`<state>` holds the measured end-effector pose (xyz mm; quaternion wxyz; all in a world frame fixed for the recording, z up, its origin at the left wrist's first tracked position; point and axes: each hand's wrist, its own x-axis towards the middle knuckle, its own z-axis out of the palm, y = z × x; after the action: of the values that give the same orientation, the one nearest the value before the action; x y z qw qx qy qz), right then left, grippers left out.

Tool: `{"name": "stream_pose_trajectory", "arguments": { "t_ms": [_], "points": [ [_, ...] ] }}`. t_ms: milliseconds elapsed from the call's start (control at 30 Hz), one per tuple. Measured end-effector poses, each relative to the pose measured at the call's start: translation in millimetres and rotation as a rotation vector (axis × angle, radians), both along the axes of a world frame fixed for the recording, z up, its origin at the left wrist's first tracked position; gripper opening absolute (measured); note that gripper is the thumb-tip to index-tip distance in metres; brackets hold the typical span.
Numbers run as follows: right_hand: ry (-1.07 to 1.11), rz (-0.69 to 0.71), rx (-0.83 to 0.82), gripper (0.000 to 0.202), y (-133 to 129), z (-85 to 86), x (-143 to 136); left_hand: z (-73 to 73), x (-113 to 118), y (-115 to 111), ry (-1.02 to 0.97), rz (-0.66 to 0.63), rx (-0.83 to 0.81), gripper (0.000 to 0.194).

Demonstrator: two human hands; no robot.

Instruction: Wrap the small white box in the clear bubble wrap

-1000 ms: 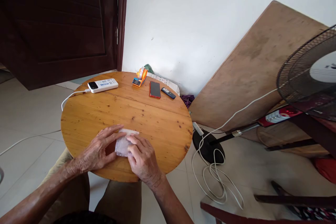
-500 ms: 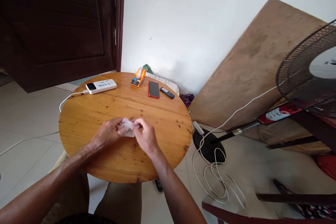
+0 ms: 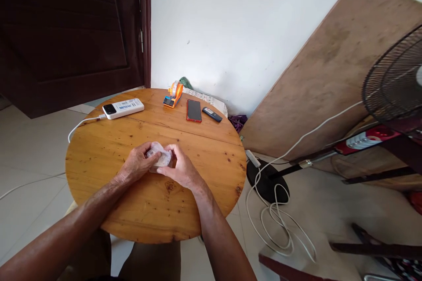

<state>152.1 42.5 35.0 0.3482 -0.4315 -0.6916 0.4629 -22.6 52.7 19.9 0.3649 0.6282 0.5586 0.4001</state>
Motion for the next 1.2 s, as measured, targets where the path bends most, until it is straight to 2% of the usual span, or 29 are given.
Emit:
{"name": "stream_pose_trajectory", "arguments": {
  "t_ms": [133, 267, 367, 533, 700, 800, 967, 1067, 1200],
  "points": [
    [0.017, -0.073, -0.001, 0.041, 0, -6.0, -4, 2.9, -2, -1, -0.144, -0.035, -0.042, 0.027],
    [0.241, -0.111, -0.196, 0.031, 4, -8.6, -6, 9.9, -7, -4, -0.427, -0.191, -0.195, 0.044],
    [0.301, -0.156, -0.241, 0.029, 6, -7.1, -6, 11.7, -9, -4, -0.503, -0.261, -0.283, 0.05],
    [0.12, -0.251, -0.123, 0.029, 6, -3.8, -7, 7.7, -4, -1, -0.51, -0.219, -0.331, 0.06],
    [0.038, -0.232, -0.032, 0.026, 6, -5.1, -7, 6.7, -1, -3, -0.283, -0.182, -0.153, 0.052],
    [0.029, -0.237, 0.016, 0.024, 7, -9.0, -7, 7.4, -1, -3, -0.197, -0.163, -0.105, 0.048],
    [0.003, -0.334, 0.117, 0.031, 10, -14.5, -5, 8.2, -1, -1, -0.217, -0.194, -0.09, 0.045],
    [-0.014, -0.365, 0.139, 0.036, 14, -16.5, -4, 7.6, 0, 0, -0.254, -0.215, -0.098, 0.051],
    [0.014, -0.347, 0.149, 0.026, 18, -18.6, -6, 4.5, 1, 1, -0.261, -0.193, -0.112, 0.063]
  ]
}}
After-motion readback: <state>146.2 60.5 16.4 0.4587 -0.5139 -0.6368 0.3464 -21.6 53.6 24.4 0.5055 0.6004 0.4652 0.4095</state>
